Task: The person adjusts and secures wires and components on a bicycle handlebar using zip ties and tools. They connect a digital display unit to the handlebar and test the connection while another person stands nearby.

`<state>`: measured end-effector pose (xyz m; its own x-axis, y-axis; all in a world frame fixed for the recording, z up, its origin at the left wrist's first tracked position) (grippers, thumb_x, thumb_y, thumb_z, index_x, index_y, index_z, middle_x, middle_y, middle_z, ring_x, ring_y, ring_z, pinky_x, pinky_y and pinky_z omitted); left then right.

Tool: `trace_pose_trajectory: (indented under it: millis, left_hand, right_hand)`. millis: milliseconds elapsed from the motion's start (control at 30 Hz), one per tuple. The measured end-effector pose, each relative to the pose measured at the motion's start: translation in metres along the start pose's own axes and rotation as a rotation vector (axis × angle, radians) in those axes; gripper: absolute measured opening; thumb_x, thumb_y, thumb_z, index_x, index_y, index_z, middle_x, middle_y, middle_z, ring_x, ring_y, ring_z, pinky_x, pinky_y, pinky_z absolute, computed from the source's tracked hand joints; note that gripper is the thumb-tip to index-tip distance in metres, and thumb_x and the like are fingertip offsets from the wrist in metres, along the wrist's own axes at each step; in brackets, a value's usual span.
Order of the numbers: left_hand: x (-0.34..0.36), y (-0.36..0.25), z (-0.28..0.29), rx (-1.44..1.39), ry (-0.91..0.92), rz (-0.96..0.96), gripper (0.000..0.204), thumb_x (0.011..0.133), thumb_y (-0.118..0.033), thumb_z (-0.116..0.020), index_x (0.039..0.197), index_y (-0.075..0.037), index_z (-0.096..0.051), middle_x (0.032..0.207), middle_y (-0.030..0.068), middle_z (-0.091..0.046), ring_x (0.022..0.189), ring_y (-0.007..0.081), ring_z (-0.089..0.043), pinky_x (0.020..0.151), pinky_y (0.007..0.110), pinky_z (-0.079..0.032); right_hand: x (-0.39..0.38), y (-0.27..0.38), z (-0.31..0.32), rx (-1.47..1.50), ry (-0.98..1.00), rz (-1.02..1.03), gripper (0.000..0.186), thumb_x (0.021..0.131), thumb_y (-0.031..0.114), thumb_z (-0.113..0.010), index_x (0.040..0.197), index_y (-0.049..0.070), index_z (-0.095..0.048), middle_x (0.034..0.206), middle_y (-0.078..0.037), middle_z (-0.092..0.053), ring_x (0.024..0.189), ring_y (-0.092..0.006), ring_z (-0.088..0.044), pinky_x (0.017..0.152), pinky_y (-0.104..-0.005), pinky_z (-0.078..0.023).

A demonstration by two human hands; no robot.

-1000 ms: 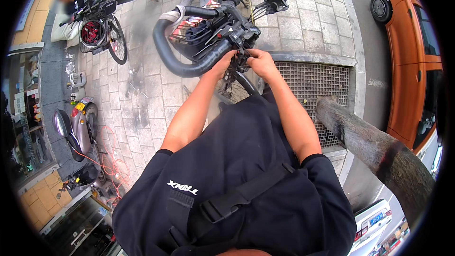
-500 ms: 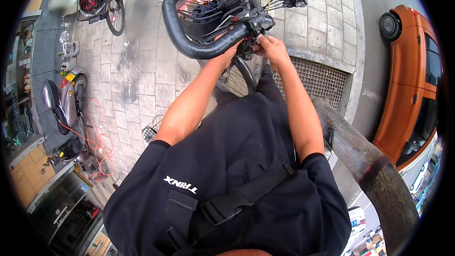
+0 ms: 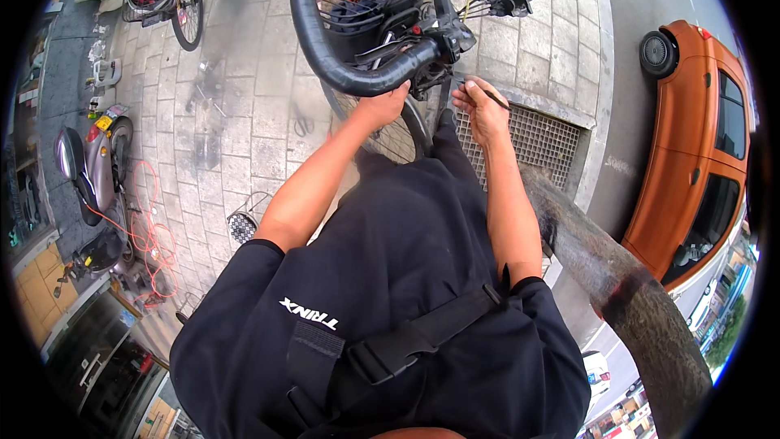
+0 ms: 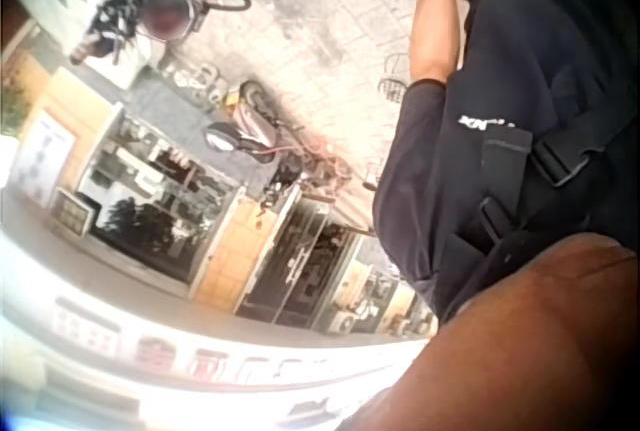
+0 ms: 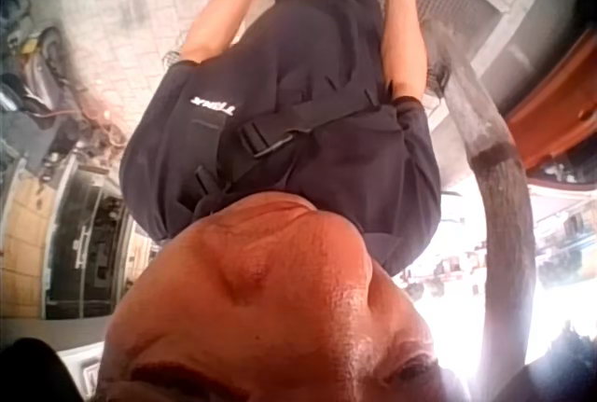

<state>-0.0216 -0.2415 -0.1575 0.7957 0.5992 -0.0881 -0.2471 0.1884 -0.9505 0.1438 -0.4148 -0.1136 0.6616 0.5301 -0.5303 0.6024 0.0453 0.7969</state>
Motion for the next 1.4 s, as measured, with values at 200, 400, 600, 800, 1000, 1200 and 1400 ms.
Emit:
trace_pose_trajectory:
  millis: [200,400,600,800,1000,1200,1400]
  left_hand:
    - [-0.01,0.031,0.01,0.036,0.15,0.014,0.041,0.104,-0.005,-0.055,0.143,0.007,-0.05,0.139,0.0164,-0.061,0.127,0.0212,-0.061,0.103,0.033,-0.05]
    - [-0.024,0.004,-0.003,-0.52,-0.086,0.252,0.039,0.102,-0.003,-0.058,0.139,0.008,-0.051,0.132,0.015,-0.063,0.121,0.0201,-0.064,0.098,0.03,-0.052]
    - [-0.021,0.006,-0.004,-0.231,-0.101,0.125,0.037,0.099,-0.005,-0.064,0.134,0.004,-0.058,0.132,0.0134,-0.062,0.107,0.0162,-0.066,0.089,0.031,-0.056]
    - [-0.014,-0.057,-0.006,0.043,-0.12,0.055,0.033,0.095,-0.007,-0.071,0.127,-0.002,-0.067,0.115,0.007,-0.068,0.09,0.0111,-0.065,0.075,0.027,-0.055]
    - [0.0,-0.056,-0.013,-0.081,-0.047,0.154,0.03,0.099,-0.014,-0.068,0.125,0.001,-0.066,0.105,0.0068,-0.07,0.084,0.0093,-0.065,0.073,0.026,-0.053]
    - [0.008,-0.048,-0.012,0.009,-0.022,0.081,0.026,0.101,-0.025,-0.069,0.108,-0.001,-0.074,0.091,0.0036,-0.069,0.078,0.0093,-0.061,0.073,0.026,-0.051]
    - [0.008,-0.055,-0.013,-0.453,0.041,0.447,0.028,0.101,-0.028,-0.07,0.115,-0.003,-0.072,0.096,0.001,-0.068,0.081,0.0099,-0.062,0.074,0.027,-0.054]
  right_hand:
    - [0.016,0.016,-0.031,-0.173,0.167,0.077,0.035,0.101,0.013,-0.066,0.128,-0.01,-0.061,0.114,-0.016,-0.07,0.099,-0.0256,-0.073,0.084,-0.0334,-0.06]
    - [0.03,0.006,-0.051,-0.059,0.197,0.087,0.026,0.103,0.01,-0.058,0.122,-0.008,-0.058,0.107,-0.014,-0.067,0.094,-0.0276,-0.073,0.089,-0.0399,-0.061]
    - [0.033,0.01,-0.054,-0.02,0.21,-0.029,0.022,0.103,0.011,-0.058,0.119,-0.004,-0.058,0.097,-0.01,-0.065,0.091,-0.0272,-0.073,0.084,-0.0403,-0.063]
    - [0.035,0.001,-0.054,0.056,0.172,-0.036,0.021,0.101,0.016,-0.067,0.109,-0.003,-0.06,0.099,-0.017,-0.071,0.085,-0.0273,-0.074,0.075,-0.0371,-0.064]
    - [0.032,-0.001,-0.056,-0.037,0.112,0.031,0.024,0.098,0.017,-0.072,0.106,-0.002,-0.061,0.097,-0.015,-0.072,0.08,-0.0223,-0.073,0.07,-0.0327,-0.061]
    - [0.022,-0.001,-0.059,-0.411,0.035,0.297,0.022,0.096,0.02,-0.073,0.091,-0.001,-0.067,0.083,-0.009,-0.072,0.073,-0.0152,-0.07,0.065,-0.0292,-0.057]
    - [0.017,-0.006,-0.062,-0.038,0.006,0.103,0.025,0.097,0.022,-0.07,0.09,-0.001,-0.068,0.077,-0.008,-0.068,0.068,-0.0153,-0.066,0.062,-0.0301,-0.057]
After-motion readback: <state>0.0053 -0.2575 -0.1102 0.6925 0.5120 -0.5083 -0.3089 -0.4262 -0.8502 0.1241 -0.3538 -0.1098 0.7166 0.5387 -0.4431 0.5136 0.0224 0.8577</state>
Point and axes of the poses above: each hand's wrist, its own x-axis towards the middle knuckle, its own z-axis out of the back of the hand, y = z × x, the point moved 3 cm from there along x, towards the middle knuckle
